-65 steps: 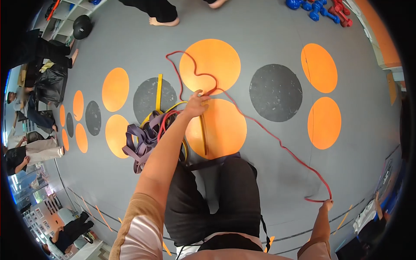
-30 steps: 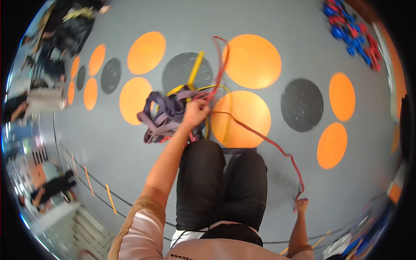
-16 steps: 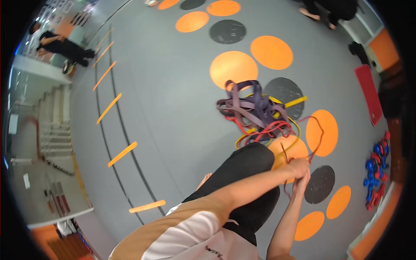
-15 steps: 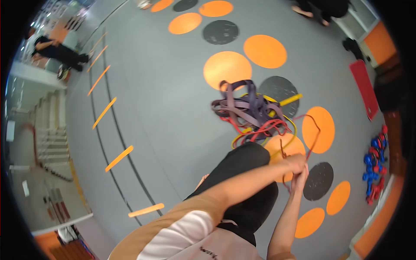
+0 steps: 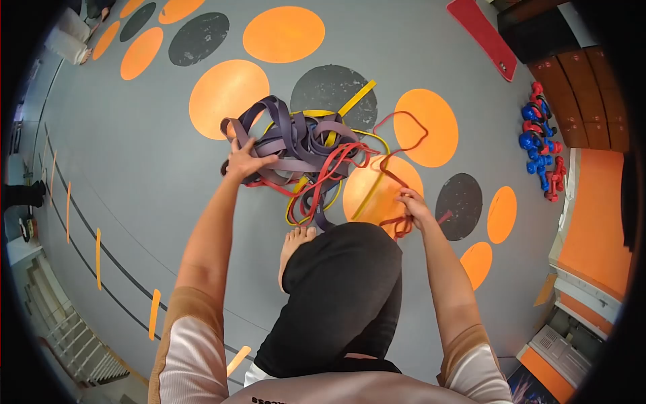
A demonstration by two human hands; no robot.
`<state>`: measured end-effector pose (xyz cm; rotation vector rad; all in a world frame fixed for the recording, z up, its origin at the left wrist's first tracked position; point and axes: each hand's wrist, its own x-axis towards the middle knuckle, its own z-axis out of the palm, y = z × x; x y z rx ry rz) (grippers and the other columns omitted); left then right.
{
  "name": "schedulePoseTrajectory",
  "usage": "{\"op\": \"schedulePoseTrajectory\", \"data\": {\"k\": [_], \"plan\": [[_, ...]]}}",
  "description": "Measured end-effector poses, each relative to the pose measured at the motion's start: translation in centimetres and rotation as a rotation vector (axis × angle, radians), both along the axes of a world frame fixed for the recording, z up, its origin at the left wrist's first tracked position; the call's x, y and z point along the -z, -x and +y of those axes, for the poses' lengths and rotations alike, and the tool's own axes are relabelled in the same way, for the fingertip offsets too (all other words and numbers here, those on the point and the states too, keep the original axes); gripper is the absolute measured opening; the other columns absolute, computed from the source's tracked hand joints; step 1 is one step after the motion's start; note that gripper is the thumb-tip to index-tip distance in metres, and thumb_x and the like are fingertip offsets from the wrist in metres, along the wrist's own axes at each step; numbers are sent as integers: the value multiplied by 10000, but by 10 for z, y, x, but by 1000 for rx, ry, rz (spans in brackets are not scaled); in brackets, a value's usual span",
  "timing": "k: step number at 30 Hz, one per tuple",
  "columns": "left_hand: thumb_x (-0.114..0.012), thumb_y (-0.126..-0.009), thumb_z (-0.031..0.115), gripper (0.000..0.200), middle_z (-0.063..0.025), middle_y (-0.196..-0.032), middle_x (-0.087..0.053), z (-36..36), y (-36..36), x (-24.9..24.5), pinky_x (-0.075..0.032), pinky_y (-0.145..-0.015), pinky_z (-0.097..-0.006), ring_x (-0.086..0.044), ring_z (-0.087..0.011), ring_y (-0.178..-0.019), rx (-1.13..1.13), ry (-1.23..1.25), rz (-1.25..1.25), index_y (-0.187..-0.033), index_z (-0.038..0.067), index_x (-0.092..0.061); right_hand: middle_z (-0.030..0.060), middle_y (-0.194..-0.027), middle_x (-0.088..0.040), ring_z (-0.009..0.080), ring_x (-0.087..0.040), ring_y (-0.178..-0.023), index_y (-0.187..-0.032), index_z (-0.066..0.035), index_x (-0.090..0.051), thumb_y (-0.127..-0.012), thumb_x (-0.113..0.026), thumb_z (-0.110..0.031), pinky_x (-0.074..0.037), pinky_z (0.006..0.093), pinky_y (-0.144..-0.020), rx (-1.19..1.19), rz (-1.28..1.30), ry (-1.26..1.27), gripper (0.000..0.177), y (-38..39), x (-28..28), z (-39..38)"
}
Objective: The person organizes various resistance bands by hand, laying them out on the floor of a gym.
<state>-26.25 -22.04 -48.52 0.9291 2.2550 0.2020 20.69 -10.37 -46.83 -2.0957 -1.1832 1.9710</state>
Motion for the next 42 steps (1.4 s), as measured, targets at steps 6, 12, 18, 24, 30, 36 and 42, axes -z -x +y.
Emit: {"op": "schedulePoseTrajectory", "data": {"k": [6, 12, 18, 24, 30, 36, 42], "plan": [[-741, -468, 692, 956, -196, -1314, -409, 19, -38, -11, -386, -981, -504, -344, -425, -1226, 166, 108, 11, -1262, 204, -528, 86, -1102, -568, 67, -343, -434, -1365, -70, -344, -875, -583, -348, -415, 257, -476, 181, 255, 127, 613, 88, 41, -39], [-730, -533, 659, 937, -229, -1170, -579, 34, -81, -4, -420, -950, -417, -551, -385, -1091, 441, -35, -306, -1240, 78, -529, -45, -611, -491, 56, -391, -400, -1045, -123, -509, -786, -716, -392, -365, 223, -383, 369, 578, 295, 427, 197, 55, -74], [-808, -653, 288, 690, -123, -1112, -612, 27, -121, -42, -449, -917, -345, -576, -220, -1037, 246, -133, -801, -1231, 49, -516, -27, -608, -528, 83, -441, -394, -949, -126, -550, -776, -721, -329, -307, 219, -350, 532, 426, 200, 317, 172, -16, -92], [-781, -696, 153, 663, -88, -1165, -575, 35, -173, -222, -442, -920, -314, -549, -186, -1064, 259, -30, -1054, -1277, 50, -480, -14, -756, -596, 92, -556, -571, -1020, -99, -568, -804, -695, -343, -405, 233, -452, 625, 391, 161, 350, 119, -197, -116], [-787, -698, 126, 780, -114, -1239, -525, -42, -194, -412, -434, -965, -356, -524, -222, -1131, 378, 184, -1187, -1349, 18, -371, 32, -810, -656, 134, -605, -722, -920, -52, -668, -783, -722, -385, -497, 320, -635, 769, 412, 2, 364, 100, -409, -229], [-704, -719, 60, 732, -101, -1234, -518, -188, -192, -579, -421, -965, -364, -522, -237, -1126, 539, 294, -1279, -1362, 57, -354, 44, -928, -596, 133, -570, -864, -998, -15, -567, -815, -705, -289, -488, 293, -767, 958, 383, -322, 357, 121, -554, -410], [-706, -696, 62, 934, -140, -1332, -418, -348, -189, -631, -372, -1010, -372, -454, -260, -1192, 727, 488, -1162, -1449, 82, -152, 97, -1062, -618, 196, -572, -990, -1136, -14, -573, -814, -691, -334, -462, 344, -858, 1181, 392, -537, 469, 152, -614, -604]]}}
